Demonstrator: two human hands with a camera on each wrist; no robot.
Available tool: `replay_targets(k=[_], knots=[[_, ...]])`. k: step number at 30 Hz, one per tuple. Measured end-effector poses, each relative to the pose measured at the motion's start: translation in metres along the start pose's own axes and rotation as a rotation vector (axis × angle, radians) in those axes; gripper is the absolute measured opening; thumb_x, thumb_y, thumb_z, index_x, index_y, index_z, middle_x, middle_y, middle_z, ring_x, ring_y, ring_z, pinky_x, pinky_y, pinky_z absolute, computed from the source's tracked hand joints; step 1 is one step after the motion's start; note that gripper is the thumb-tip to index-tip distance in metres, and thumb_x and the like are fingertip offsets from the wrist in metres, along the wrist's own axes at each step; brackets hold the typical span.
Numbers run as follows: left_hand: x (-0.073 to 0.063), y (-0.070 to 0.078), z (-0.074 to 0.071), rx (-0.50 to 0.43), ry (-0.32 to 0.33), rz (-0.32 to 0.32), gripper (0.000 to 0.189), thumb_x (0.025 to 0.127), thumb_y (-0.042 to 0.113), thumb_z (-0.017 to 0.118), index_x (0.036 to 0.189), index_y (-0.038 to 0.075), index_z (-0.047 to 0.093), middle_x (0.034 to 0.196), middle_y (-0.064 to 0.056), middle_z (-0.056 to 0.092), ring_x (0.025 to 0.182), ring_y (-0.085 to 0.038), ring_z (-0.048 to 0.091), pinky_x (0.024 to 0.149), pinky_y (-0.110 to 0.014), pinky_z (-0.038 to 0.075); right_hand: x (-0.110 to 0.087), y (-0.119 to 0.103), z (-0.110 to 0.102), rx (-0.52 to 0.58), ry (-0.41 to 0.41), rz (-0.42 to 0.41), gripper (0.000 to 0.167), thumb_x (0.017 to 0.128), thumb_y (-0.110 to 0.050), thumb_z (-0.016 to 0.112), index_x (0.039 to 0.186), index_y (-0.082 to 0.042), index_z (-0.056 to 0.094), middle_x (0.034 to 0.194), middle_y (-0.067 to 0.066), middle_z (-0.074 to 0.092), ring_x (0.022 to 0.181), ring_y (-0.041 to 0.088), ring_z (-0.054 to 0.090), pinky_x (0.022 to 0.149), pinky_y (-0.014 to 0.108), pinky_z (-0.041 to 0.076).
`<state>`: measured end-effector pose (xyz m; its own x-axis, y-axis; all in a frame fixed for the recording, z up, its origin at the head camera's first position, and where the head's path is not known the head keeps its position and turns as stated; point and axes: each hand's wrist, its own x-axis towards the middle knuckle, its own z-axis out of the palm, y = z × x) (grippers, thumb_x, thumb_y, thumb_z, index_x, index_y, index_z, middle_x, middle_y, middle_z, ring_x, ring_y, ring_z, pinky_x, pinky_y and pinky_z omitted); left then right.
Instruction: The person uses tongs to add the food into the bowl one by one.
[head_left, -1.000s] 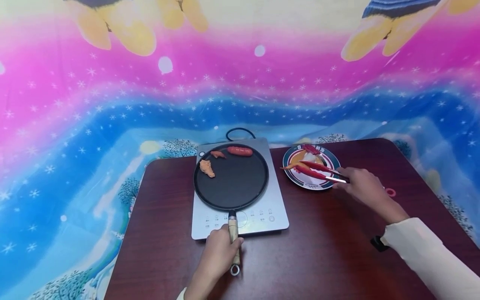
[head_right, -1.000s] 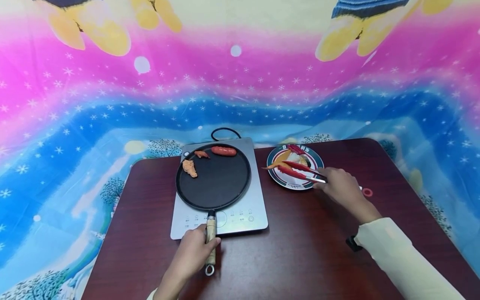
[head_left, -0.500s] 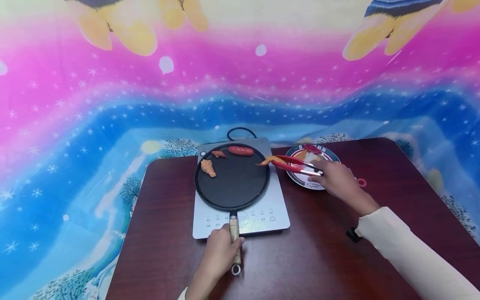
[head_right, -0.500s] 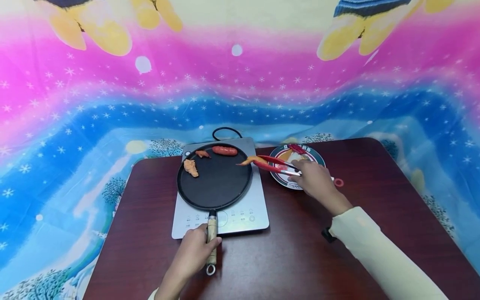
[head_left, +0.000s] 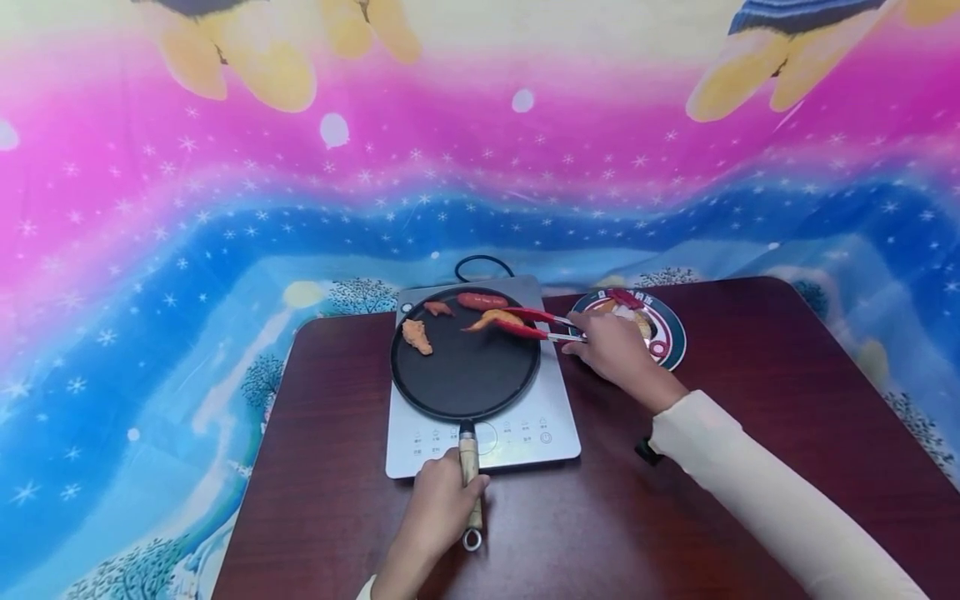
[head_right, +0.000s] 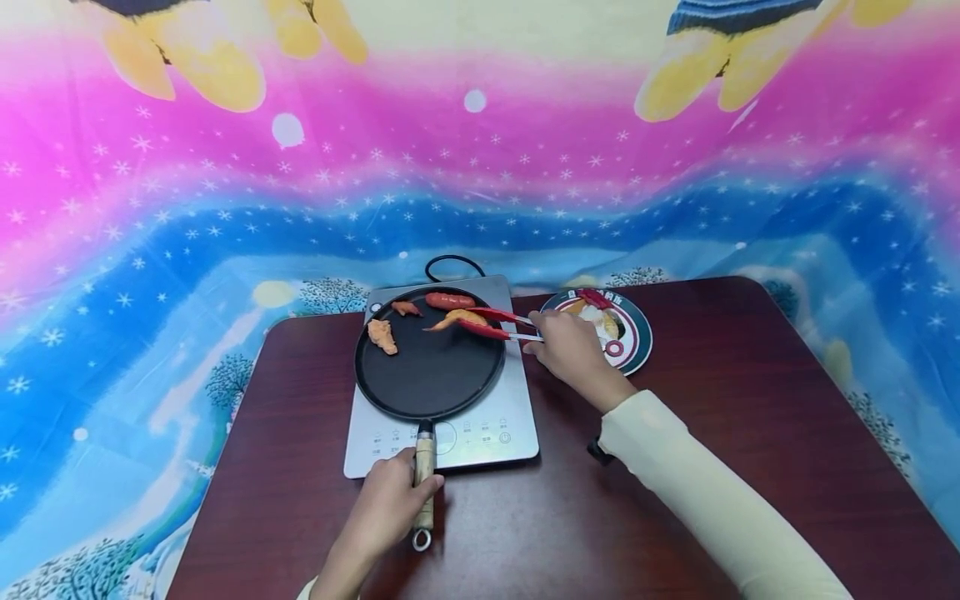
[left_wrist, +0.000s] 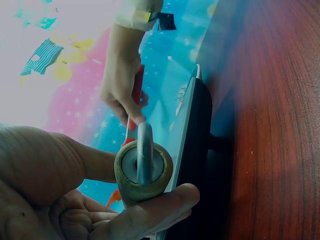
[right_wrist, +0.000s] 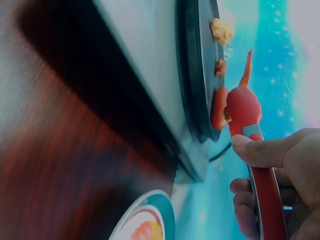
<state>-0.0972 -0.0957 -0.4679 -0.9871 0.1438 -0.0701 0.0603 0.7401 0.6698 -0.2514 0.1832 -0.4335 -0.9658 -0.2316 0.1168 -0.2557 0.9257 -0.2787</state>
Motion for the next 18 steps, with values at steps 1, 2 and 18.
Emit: replay_targets(k=[1,2,18], knots=[[0.0,0.0,0.0,0.0,0.001,-0.002,0.023,0.088,0.016,0.079,0.092,-0.001,0.065,0.063,0.001,0.057,0.061,-0.011,0.058,0.058,-0.027,0.05,0.003,-0.003,0.001,0.006,-0.012,0.006,0.055,0.091,-0.027,0.079,0.138,-0.004,0.063,0.119,0.02,0.074,0.1,0.034,0.072,0.083,0.054,0.057],[0.0,0.0,0.0,0.005,0.003,-0.002,0.023,0.087,0.016,0.079,0.093,-0.001,0.065,0.063,0.001,0.058,0.061,-0.011,0.058,0.058,-0.027,0.05,0.006,-0.006,0.001,0.01,-0.022,0.008,0.055,0.091,-0.027,0.078,0.139,-0.004,0.062,0.12,0.02,0.073,0.1,0.034,0.072,0.083,0.054,0.058],[0.0,0.001,0.001,-0.003,-0.004,-0.008,0.024,0.088,0.016,0.079,0.094,-0.003,0.065,0.063,0.0,0.058,0.059,-0.01,0.057,0.056,-0.025,0.05,0.032,-0.033,0.012,-0.095,-0.014,-0.059,0.044,0.09,-0.026,0.08,0.126,-0.005,0.069,0.107,0.017,0.074,0.09,0.032,0.072,0.076,0.049,0.059]])
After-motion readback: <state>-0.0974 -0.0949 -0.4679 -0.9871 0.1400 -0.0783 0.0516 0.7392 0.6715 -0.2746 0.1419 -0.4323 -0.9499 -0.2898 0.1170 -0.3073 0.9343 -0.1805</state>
